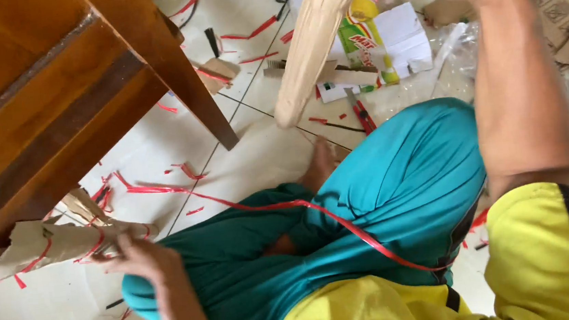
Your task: Wrapping wooden chair legs with cardboard and securing them with red plastic string for protection.
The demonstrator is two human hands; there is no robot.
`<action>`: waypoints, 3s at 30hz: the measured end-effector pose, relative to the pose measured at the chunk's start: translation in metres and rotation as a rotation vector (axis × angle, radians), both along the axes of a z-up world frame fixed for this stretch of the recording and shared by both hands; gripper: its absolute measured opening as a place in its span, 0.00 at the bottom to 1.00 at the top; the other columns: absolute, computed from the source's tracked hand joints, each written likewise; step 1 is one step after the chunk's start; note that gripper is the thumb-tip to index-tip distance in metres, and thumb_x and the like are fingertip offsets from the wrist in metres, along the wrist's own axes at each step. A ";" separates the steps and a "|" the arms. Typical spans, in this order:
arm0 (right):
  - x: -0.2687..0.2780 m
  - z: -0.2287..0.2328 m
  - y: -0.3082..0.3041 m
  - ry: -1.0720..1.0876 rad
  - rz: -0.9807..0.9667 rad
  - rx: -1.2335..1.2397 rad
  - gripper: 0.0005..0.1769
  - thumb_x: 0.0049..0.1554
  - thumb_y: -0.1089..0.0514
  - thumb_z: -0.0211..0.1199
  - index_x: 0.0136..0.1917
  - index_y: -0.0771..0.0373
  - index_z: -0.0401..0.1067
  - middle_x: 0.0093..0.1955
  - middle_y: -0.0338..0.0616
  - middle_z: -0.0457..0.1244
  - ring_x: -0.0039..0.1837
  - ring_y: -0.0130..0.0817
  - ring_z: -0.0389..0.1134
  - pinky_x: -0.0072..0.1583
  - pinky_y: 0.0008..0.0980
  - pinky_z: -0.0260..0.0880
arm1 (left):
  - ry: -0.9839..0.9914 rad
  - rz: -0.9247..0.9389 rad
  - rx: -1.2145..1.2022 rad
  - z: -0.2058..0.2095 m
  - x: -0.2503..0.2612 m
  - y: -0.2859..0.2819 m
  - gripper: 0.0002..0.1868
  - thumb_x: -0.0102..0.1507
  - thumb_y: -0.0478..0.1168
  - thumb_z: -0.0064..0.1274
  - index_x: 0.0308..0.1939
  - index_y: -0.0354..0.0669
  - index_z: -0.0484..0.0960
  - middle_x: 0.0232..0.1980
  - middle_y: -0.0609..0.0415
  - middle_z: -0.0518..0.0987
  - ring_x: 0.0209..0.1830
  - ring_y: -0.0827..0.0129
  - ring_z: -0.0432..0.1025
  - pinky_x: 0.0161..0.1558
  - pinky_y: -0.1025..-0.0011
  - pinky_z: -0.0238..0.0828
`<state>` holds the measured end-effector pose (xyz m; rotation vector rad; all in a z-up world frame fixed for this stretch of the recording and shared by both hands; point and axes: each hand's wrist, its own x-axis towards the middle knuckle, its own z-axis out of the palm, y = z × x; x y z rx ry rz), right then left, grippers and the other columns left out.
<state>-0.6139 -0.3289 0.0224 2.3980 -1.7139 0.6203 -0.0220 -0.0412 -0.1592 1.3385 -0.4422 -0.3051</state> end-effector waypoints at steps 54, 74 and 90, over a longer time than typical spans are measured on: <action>0.293 -0.123 0.019 -1.113 0.754 0.844 0.17 0.60 0.48 0.67 0.55 0.61 0.70 0.47 0.46 0.60 0.51 0.43 0.64 0.54 0.46 0.65 | -0.245 -0.349 0.646 0.017 -0.142 -0.172 0.62 0.49 0.53 0.79 0.73 0.30 0.55 0.70 0.27 0.66 0.75 0.43 0.60 0.78 0.46 0.46; 0.348 -0.223 0.037 -1.197 0.657 0.626 0.55 0.47 0.64 0.64 0.84 0.54 0.46 0.81 0.58 0.49 0.80 0.63 0.51 0.78 0.64 0.49 | -0.463 -0.656 0.951 -0.038 -0.099 -0.216 0.36 0.48 0.55 0.75 0.57 0.49 0.82 0.52 0.53 0.82 0.55 0.55 0.74 0.53 0.50 0.72; 0.374 -0.204 0.015 -1.025 0.510 0.711 0.51 0.42 0.52 0.78 0.74 0.55 0.57 0.64 0.59 0.64 0.66 0.65 0.66 0.68 0.63 0.67 | -0.359 -0.640 0.613 -0.037 -0.084 -0.204 0.14 0.57 0.37 0.57 0.45 0.35 0.79 0.40 0.54 0.78 0.38 0.67 0.66 0.36 0.65 0.65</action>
